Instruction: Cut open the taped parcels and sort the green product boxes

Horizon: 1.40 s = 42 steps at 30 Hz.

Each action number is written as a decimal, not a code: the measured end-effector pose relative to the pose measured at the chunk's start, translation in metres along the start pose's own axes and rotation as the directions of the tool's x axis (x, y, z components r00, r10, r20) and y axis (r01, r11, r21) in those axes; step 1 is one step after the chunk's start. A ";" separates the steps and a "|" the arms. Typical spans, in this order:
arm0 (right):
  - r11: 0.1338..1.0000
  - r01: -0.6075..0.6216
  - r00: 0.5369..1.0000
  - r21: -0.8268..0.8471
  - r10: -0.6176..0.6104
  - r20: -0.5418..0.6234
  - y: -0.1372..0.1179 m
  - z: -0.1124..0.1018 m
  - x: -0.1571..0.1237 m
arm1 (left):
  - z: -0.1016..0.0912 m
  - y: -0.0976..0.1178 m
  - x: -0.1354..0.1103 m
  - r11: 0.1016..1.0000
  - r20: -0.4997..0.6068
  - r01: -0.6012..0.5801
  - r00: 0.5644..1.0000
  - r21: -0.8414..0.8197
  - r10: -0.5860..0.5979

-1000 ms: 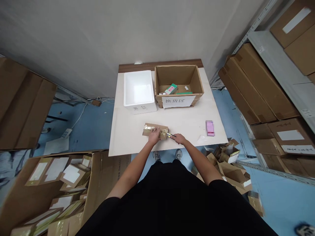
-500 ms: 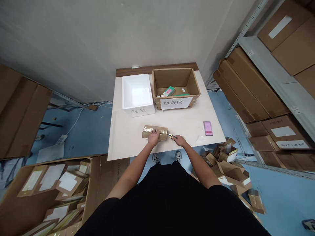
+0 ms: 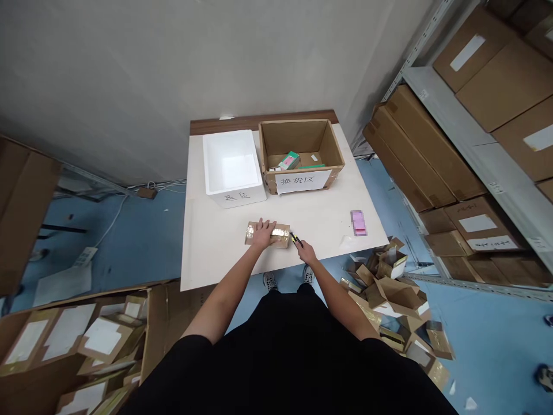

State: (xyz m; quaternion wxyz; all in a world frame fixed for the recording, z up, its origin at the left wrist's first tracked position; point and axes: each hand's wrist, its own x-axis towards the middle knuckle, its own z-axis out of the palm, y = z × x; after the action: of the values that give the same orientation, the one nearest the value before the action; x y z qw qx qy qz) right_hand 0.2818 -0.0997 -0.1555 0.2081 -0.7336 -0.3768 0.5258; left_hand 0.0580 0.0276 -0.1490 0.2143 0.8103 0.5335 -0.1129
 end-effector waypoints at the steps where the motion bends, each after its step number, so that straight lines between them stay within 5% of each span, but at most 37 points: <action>1: 1.000 0.005 1.000 -0.006 -0.005 -0.001 0.000 0.000 0.000 | 0.001 -0.002 0.002 1.000 -0.010 -0.013 1.000 0.003 0.013; 12: 0.988 -0.064 0.998 0.138 0.065 0.003 -0.008 0.003 0.009 | 0.033 -0.009 -0.007 0.997 -0.282 -0.072 0.958 -0.036 0.059; 21: 0.975 -0.069 0.996 0.209 0.053 0.078 -0.009 0.013 0.009 | 0.033 -0.009 -0.006 0.997 -0.297 -0.072 0.953 -0.034 0.059; 32: 0.999 -0.039 0.986 0.035 0.033 0.162 0.007 -0.024 0.002 | 0.030 -0.009 -0.008 0.997 -0.312 -0.074 0.948 0.003 0.071; 35: 0.984 -0.049 0.999 0.172 0.046 0.020 0.006 -0.012 0.004 | 0.030 -0.008 -0.009 0.997 -0.316 -0.073 0.946 0.013 0.073; 42: 0.913 -0.099 0.965 0.395 0.185 -0.186 -0.022 0.054 0.022 | 0.031 -0.003 -0.017 0.999 -0.324 -0.029 0.946 -0.013 0.024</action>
State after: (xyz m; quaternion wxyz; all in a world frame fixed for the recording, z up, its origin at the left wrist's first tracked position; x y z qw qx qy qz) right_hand 0.2279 -0.0738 -0.1727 0.3483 -0.7579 -0.1872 0.5189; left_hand 0.0500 0.0005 -0.1704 0.1322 0.8231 0.5516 0.0292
